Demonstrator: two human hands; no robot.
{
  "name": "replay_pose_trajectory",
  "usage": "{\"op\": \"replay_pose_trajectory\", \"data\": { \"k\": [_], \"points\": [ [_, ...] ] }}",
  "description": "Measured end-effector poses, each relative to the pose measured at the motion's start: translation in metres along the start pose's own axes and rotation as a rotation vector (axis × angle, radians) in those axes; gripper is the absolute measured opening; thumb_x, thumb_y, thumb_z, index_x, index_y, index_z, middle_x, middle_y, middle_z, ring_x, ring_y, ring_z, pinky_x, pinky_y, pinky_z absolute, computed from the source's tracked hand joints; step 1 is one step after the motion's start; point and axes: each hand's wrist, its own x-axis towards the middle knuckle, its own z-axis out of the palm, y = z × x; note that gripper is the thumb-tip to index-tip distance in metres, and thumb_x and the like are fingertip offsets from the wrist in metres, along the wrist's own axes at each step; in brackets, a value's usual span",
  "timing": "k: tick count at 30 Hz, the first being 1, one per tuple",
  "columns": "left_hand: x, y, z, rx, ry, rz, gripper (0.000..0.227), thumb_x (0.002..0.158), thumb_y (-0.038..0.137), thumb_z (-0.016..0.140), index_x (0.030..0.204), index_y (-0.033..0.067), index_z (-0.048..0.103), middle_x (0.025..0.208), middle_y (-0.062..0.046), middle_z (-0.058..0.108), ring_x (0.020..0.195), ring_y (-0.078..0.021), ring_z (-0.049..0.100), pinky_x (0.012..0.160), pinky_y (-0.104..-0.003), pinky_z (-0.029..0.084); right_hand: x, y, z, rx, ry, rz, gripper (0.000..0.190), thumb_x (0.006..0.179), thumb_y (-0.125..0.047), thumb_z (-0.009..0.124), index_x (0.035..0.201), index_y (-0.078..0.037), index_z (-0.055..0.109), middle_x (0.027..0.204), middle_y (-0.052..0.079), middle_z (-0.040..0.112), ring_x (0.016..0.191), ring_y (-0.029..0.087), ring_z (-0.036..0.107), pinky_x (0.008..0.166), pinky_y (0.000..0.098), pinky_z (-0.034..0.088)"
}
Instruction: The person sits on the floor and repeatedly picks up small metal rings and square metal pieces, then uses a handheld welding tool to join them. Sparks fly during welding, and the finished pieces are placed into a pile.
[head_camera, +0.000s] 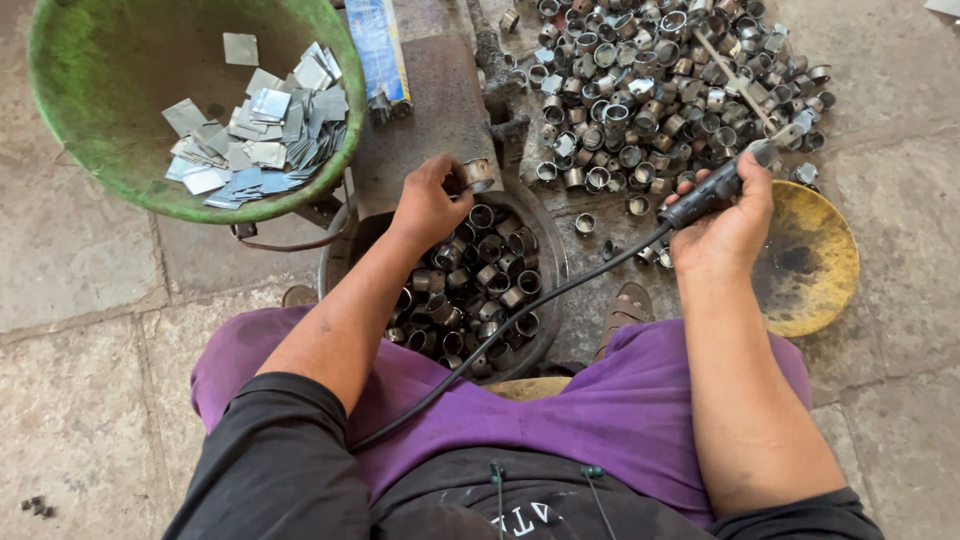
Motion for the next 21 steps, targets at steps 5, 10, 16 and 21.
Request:
{"op": "replay_pose_trajectory", "data": {
  "k": [5, 10, 16, 21],
  "points": [
    [0.008, -0.013, 0.004, 0.001, 0.039, -0.184, 0.030, 0.077, 0.020, 0.075, 0.103, 0.0052, 0.073, 0.088, -0.016, 0.075, 0.085, -0.0297, 0.075, 0.080, -0.038, 0.057, 0.006, 0.016, 0.001, -0.045, 0.003, 0.031, 0.035, 0.084, -0.037, 0.077, 0.100, -0.011, 0.060, 0.086, 0.007, 0.066, 0.077, 0.025, 0.065, 0.071, 0.0441, 0.053],
    [0.019, -0.034, 0.015, 0.034, 0.142, -0.117, 0.029, 0.077, 0.021, 0.077, 0.101, 0.0037, 0.076, 0.097, -0.018, 0.077, 0.094, -0.0341, 0.074, 0.087, -0.041, 0.057, 0.013, 0.028, -0.006, -0.094, -0.005, 0.036, 0.033, 0.085, -0.036, 0.077, 0.100, -0.013, 0.059, 0.085, 0.005, 0.065, 0.077, 0.024, 0.064, 0.072, 0.0443, 0.052],
    [0.025, -0.037, 0.016, 0.034, 0.187, -0.076, 0.032, 0.078, 0.017, 0.072, 0.107, 0.0025, 0.075, 0.107, -0.019, 0.076, 0.104, -0.0353, 0.072, 0.094, -0.041, 0.055, 0.025, 0.031, -0.016, -0.119, -0.014, 0.039, 0.036, 0.085, -0.037, 0.077, 0.108, -0.017, 0.057, 0.087, 0.005, 0.065, 0.080, 0.025, 0.064, 0.075, 0.0453, 0.052],
    [0.030, -0.019, -0.008, 0.123, 0.115, -0.050, 0.033, 0.082, 0.022, 0.074, 0.109, 0.0036, 0.074, 0.111, -0.019, 0.074, 0.106, -0.0358, 0.070, 0.095, -0.041, 0.055, 0.033, 0.031, -0.022, -0.132, -0.020, 0.060, 0.039, 0.086, -0.038, 0.076, 0.111, -0.015, 0.057, 0.090, 0.007, 0.066, 0.083, 0.028, 0.065, 0.077, 0.0469, 0.052]
  ]
}}
